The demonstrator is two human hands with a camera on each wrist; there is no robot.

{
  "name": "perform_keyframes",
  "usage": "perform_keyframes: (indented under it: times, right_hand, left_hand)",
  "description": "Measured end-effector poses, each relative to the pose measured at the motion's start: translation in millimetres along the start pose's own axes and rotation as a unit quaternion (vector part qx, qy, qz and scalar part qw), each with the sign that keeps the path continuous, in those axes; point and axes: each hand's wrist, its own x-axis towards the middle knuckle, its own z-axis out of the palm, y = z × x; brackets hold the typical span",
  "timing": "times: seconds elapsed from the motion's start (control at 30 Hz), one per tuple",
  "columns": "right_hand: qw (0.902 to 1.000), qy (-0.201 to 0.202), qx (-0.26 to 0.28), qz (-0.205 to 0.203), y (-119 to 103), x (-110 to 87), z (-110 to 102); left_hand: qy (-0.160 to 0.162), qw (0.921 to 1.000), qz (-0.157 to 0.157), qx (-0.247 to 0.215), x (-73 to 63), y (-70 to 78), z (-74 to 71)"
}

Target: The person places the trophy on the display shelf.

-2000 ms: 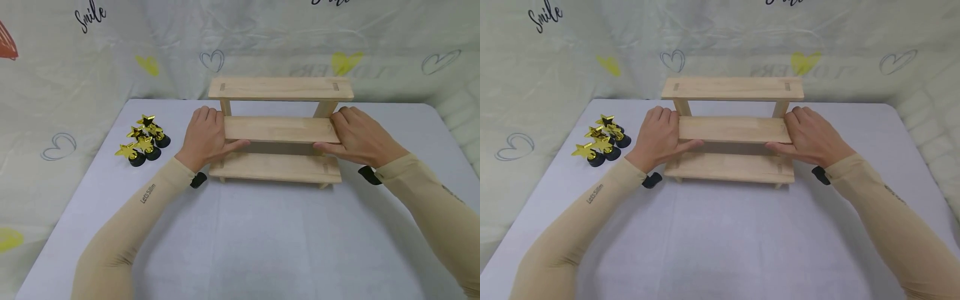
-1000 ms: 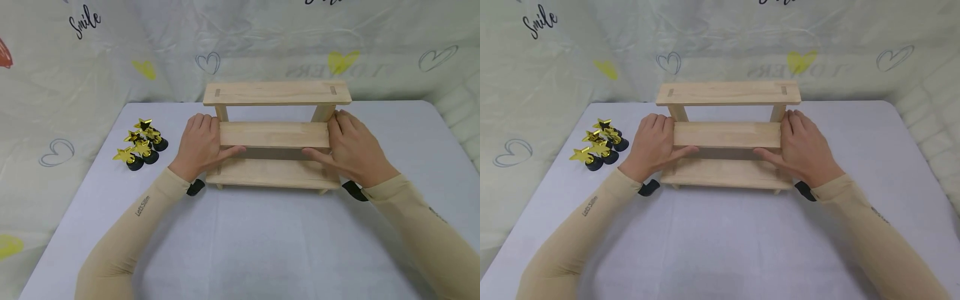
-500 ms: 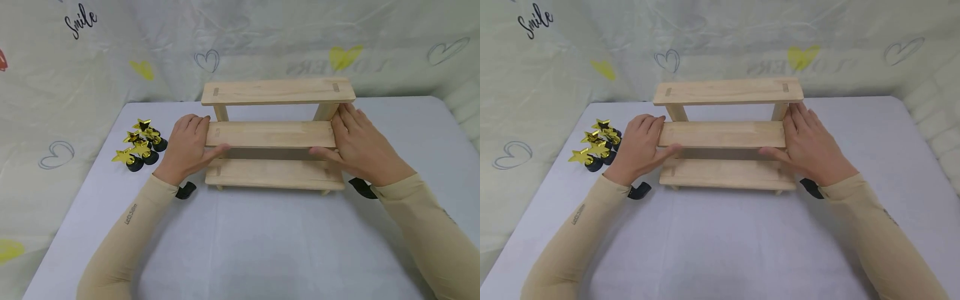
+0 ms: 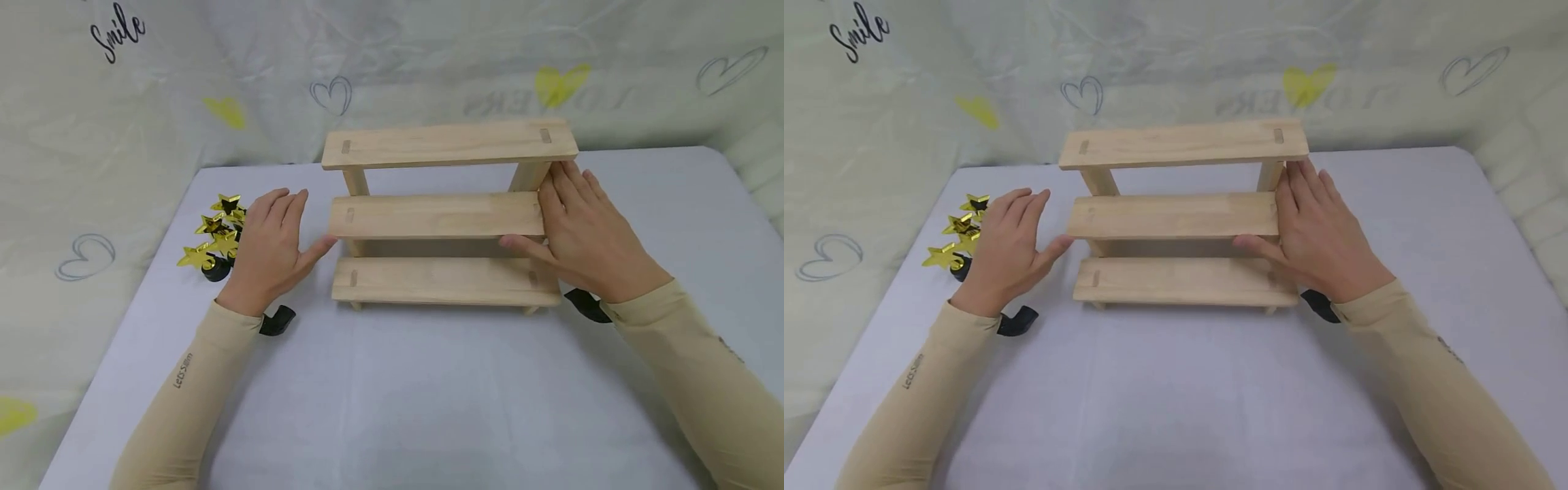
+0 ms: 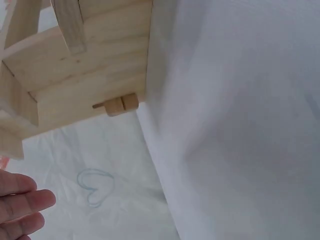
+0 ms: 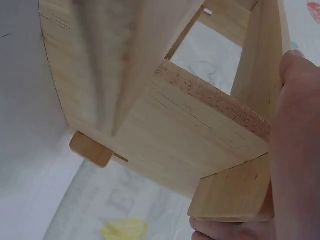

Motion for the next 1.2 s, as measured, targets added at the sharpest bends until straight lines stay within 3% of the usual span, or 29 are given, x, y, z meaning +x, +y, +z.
perform_keyframes:
  times: [0.2, 0.43, 0.7, 0.97, 1.2]
  right_hand:
    - [0.9995, 0.026, -0.014, -0.014, 0.2, -1.9, 1.9]
    - [0.9884, 0.111, -0.043, -0.094, 7.0, 4.0, 10.1]
    - [0.9838, 0.127, -0.066, -0.108, 9.0, 6.4, 13.4]
    - [0.9773, 0.153, -0.07, -0.128, 5.8, 9.8, 21.1]
    - [0.9691, 0.192, -0.07, -0.137, 5.6, 12.3, 16.7]
  left_hand:
    - [0.007, 0.9995, -0.024, -0.022, -9.1, -4.9, 2.9]
    - [0.016, 0.9995, -0.018, -0.018, -11.1, -10.4, 4.9]
    - [0.036, 0.9979, -0.046, -0.03, -13.7, -18.0, -2.0]
    - [0.032, 0.9971, -0.065, -0.021, -26.0, -32.0, -13.0]
    - [0.042, 0.9924, -0.113, -0.028, -31.2, -47.5, -27.9]
